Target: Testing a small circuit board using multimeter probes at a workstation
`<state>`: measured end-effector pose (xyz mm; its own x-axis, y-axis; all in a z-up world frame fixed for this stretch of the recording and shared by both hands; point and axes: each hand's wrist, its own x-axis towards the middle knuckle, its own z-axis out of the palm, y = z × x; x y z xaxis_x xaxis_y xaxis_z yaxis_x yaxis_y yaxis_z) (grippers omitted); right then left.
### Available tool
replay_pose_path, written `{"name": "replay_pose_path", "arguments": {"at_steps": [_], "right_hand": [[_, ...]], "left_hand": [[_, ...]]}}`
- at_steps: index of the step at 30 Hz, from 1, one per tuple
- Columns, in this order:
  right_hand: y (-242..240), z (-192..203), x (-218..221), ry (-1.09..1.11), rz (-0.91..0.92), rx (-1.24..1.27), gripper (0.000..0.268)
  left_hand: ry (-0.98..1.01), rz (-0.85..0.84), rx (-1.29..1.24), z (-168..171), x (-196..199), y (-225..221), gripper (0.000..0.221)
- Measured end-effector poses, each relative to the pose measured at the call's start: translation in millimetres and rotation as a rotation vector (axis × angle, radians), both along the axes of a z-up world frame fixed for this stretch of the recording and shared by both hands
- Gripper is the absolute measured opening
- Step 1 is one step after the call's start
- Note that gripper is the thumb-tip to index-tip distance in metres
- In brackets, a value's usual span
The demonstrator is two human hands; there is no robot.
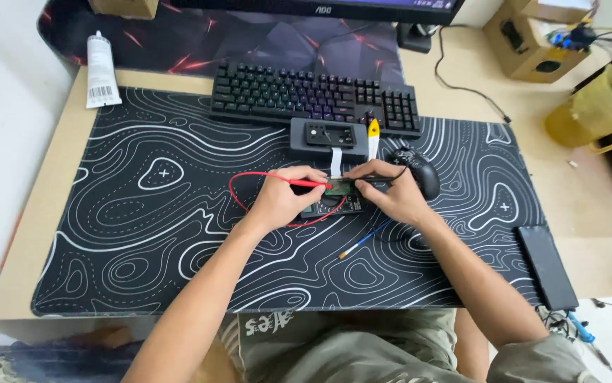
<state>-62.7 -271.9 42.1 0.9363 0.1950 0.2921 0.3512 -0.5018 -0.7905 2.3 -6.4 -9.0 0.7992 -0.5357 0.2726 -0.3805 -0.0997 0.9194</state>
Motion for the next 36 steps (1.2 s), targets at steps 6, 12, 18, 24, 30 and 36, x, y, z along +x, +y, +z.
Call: {"name": "replay_pose_path", "arguments": {"at_steps": [6,12,18,24,30,36], "right_hand": [[-2,-10,0,0.024,-0.014,0.026,0.018],[4,-10,-1,0.000,-0.011,0.055,0.016],[4,-7,0,0.037,-0.012,0.062,0.016],[4,0,-1,0.058,-0.013,0.072,0.017],[-1,0,2,0.052,-0.015,0.070,0.016],[2,3,0,0.068,-0.035,0.079,0.018]], "left_hand": [[-0.013,0.010,0.017,-1,-1,0,0.016],[-0.017,0.011,0.010,-1,2,0,0.015],[0.003,-0.010,0.017,0,5,1,0.014],[0.020,-0.021,0.014,7,4,2,0.013],[0.031,-0.043,0.022,13,9,4,0.013],[0.042,-0.036,0.010,3,7,3,0.014]]}}
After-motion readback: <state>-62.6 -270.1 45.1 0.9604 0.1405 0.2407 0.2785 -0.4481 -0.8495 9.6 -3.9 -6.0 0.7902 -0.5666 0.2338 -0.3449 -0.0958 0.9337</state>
